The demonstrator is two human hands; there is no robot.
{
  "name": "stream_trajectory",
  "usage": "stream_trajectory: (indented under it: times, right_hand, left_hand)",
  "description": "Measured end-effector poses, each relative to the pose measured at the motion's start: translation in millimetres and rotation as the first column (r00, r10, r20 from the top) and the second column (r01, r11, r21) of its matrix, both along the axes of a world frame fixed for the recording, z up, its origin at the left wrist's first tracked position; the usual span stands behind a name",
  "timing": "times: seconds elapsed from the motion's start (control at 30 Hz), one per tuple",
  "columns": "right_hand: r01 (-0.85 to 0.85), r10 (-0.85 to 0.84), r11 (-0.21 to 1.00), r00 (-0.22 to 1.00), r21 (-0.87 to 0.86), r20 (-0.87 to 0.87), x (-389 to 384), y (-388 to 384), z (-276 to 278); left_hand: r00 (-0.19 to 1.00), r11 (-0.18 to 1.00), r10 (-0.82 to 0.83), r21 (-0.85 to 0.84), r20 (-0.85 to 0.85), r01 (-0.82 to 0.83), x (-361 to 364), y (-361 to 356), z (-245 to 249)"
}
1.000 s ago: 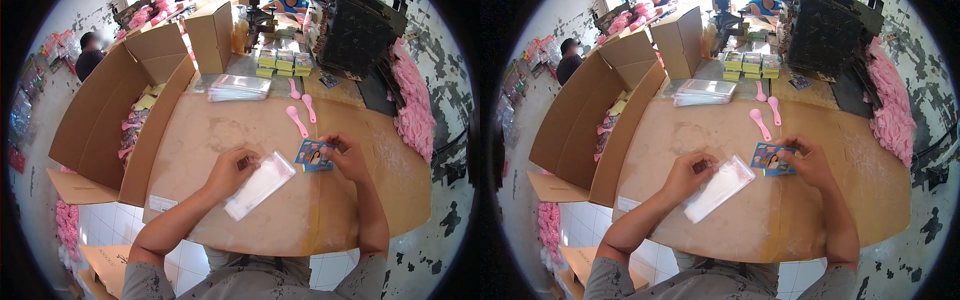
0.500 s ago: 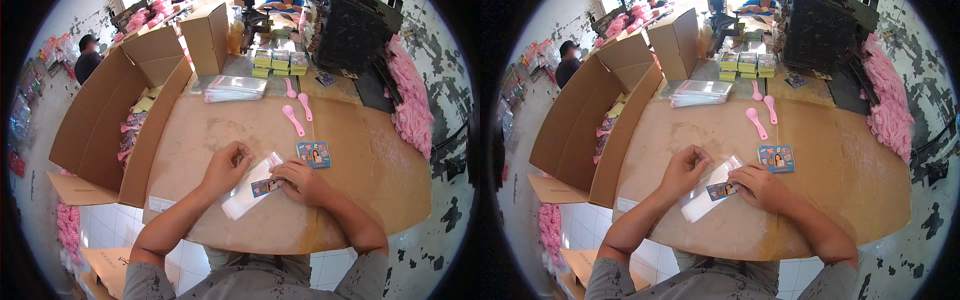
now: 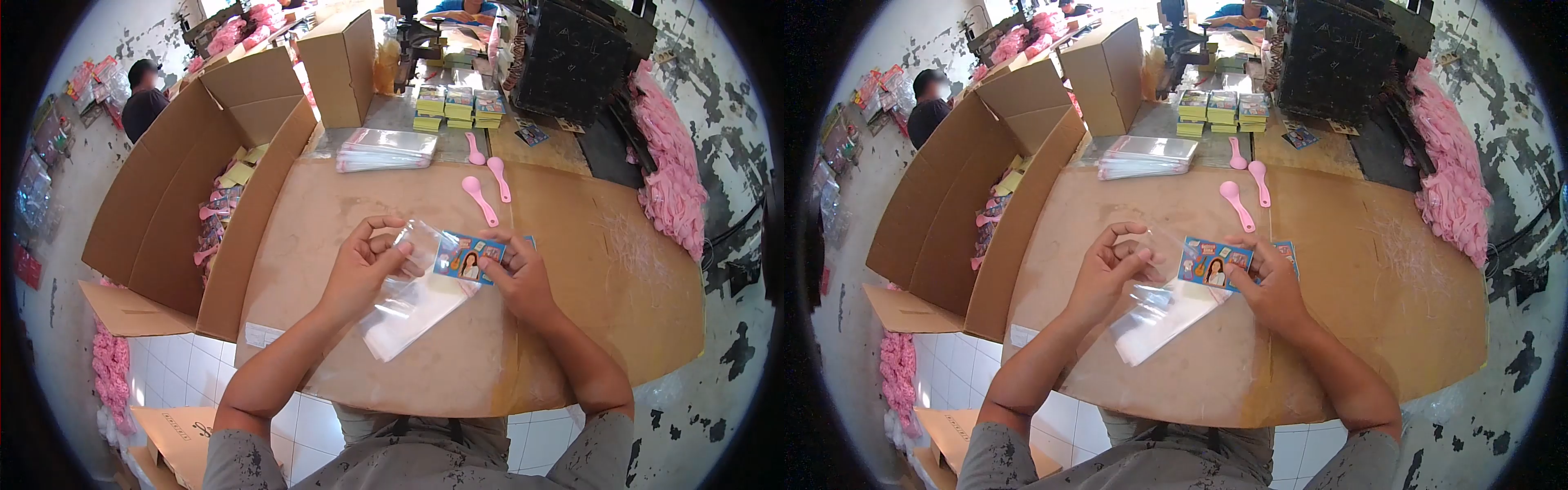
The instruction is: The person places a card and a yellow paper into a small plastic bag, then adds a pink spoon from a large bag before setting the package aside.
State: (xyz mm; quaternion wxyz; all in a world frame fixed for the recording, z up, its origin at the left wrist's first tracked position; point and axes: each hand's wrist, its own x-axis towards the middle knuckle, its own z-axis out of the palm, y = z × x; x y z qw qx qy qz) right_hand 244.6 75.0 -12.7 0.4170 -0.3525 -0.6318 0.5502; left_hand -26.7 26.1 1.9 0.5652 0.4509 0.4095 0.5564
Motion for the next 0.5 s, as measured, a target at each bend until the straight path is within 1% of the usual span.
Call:
stream_trajectory:
  times: [0.07, 0.13, 0.17, 0.27, 0.37, 0.4, 0.43, 0.47, 0.5]
  right_hand:
    - [0.025, -0.024, 1.0, 0.996, 0.004, -0.087, -2.1, 0.9, 3.3]
    - [0.076, -0.073, 0.997, 0.988, 0.022, -0.138, -5.4, -3.6, 9.7]
    - [0.103, -0.097, 0.994, 0.982, 0.03, -0.163, -6.1, -5.3, 11.8]
    - [0.102, -0.094, 0.994, 0.982, 0.042, -0.162, -5.5, -6.0, 12.4]
    - [0.046, -0.058, 0.982, 0.996, 0.185, 0.062, 4.6, -0.6, 1.8]
    - [-0.007, -0.047, 0.939, 0.988, 0.345, 0.149, 5.9, 0.6, 3.9]
    - [-0.073, -0.051, 0.869, 0.97, 0.489, 0.236, 6.9, 2.0, 8.6]
    - [-0.15, -0.07, 0.776, 0.945, 0.613, 0.32, 7.9, 1.9, 12.9]
    - [-0.17, -0.049, 0.788, 0.941, 0.591, 0.336, 7.3, -0.6, 16.6]
  left_hand:
    - [1.0, 1.0, -0.017, -0.005, 0.015, 0.017, 5.3, -1.0, -4.2]
    - [0.999, 1.0, -0.017, 0.009, 0.04, 0.017, 9.9, -0.6, -12.5]
    - [1.0, 1.0, -0.022, 0.005, 0.007, 0.022, 10.7, -1.8, -13.1]
    - [0.996, 0.999, -0.038, -0.008, -0.08, 0.037, 13.1, -5.3, -8.6]
    - [0.991, 0.999, -0.048, 0.0, -0.125, 0.048, 15.1, -7.5, -7.0]
    - [0.989, 0.998, -0.053, 0.018, -0.135, 0.056, 15.7, -8.3, -8.0]
    - [0.988, 0.997, -0.059, 0.035, -0.145, 0.065, 16.2, -9.2, -8.9]
    - [0.977, 0.995, -0.077, 0.052, -0.201, 0.089, 16.9, -10.6, -9.1]
    - [0.962, 0.991, -0.093, 0.067, -0.256, 0.114, 17.5, -12.1, -8.7]
